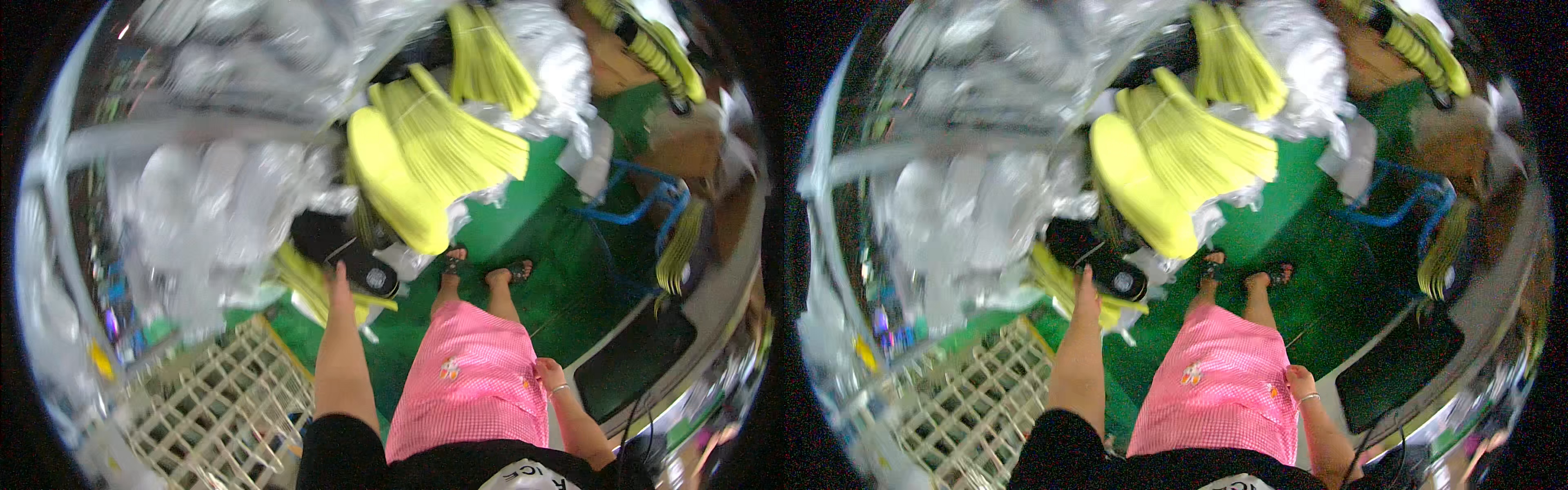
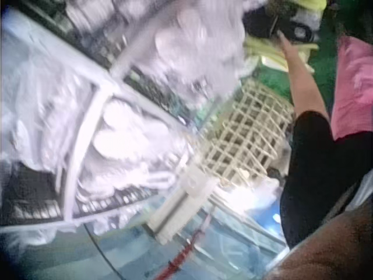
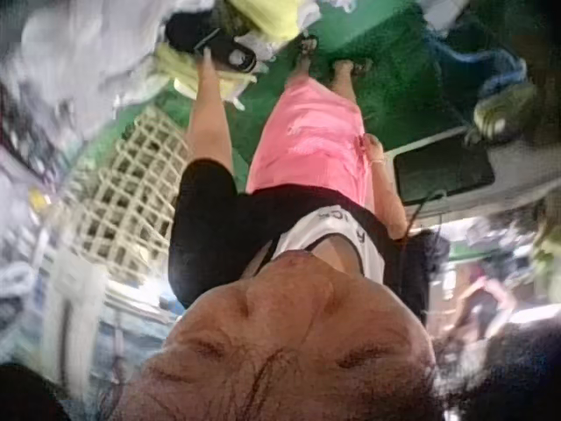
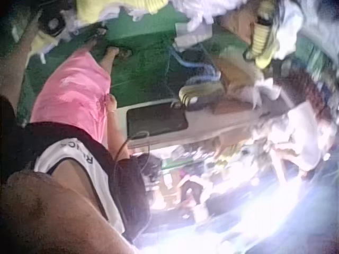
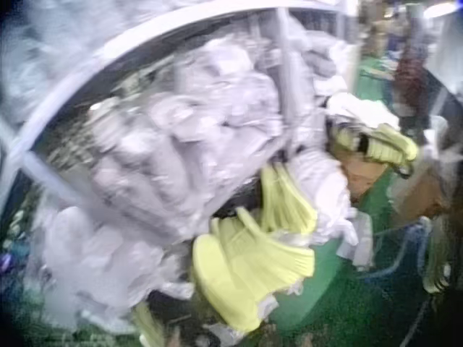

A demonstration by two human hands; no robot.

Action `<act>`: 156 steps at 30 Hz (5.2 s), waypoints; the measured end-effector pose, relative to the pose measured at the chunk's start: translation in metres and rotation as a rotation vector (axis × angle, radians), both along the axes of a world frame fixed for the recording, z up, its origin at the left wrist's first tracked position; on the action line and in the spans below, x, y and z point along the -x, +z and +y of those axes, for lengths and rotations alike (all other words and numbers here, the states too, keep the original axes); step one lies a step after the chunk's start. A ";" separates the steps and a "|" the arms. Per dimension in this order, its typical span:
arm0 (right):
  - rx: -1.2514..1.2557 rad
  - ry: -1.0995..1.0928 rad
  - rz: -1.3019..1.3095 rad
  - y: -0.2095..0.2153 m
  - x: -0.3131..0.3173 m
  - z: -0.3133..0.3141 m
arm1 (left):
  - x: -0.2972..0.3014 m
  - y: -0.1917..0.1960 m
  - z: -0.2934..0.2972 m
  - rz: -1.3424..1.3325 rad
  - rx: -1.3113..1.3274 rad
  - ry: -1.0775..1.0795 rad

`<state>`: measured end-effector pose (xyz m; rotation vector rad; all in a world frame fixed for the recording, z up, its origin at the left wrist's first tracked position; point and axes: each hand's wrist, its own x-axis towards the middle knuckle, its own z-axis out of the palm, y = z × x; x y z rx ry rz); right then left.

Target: The person gathers stacks of yellow insoles from a shelf, checks their orientation, and places them onto a workstation next to shoes and black insoles.

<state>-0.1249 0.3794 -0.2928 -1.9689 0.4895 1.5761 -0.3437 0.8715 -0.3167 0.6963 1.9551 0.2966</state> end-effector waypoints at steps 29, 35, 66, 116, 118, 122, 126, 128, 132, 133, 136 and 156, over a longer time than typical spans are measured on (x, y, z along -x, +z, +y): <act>0.307 -0.640 -1.562 0.387 -0.025 -0.138 | -0.347 0.114 -0.142 -0.171 0.149 -1.588; 0.746 -0.932 -1.245 0.377 0.035 -0.241 | -0.442 0.190 -0.347 -0.476 0.187 -1.878; 0.552 -1.580 -1.614 0.530 0.033 -0.539 | -0.454 0.246 -0.857 -1.248 -0.284 -3.225; 1.307 -1.249 -0.055 0.263 0.125 -0.619 | -0.439 0.210 -0.858 -1.769 -1.161 -3.212; 1.193 -1.104 -0.091 0.298 0.122 -0.610 | -0.438 0.208 -0.858 -1.800 -1.155 -3.202; 1.162 -1.133 -0.241 0.326 0.071 -0.573 | -0.433 0.214 -0.863 -1.650 -0.910 -3.341; 1.183 -1.159 -0.470 0.341 -0.004 -0.506 | -0.442 0.229 -0.889 -1.058 0.456 -2.859; 1.150 -1.109 -0.538 0.343 -0.028 -0.462 | -0.427 0.294 -0.897 -1.320 0.713 -2.811; 1.031 -1.054 -0.600 0.331 -0.059 -0.378 | -0.420 0.314 -0.873 -1.690 -0.244 -3.155; 0.972 -1.052 -0.599 0.330 -0.058 -0.358 | -0.426 0.297 -0.858 -1.614 -0.127 -3.181; 0.852 -0.999 -0.660 0.329 -0.048 -0.314 | -0.438 0.283 -0.829 -1.709 -0.103 -3.139; -0.230 -1.752 -0.819 0.301 -0.069 -0.450 | -0.467 0.294 -0.893 -1.013 1.242 -2.793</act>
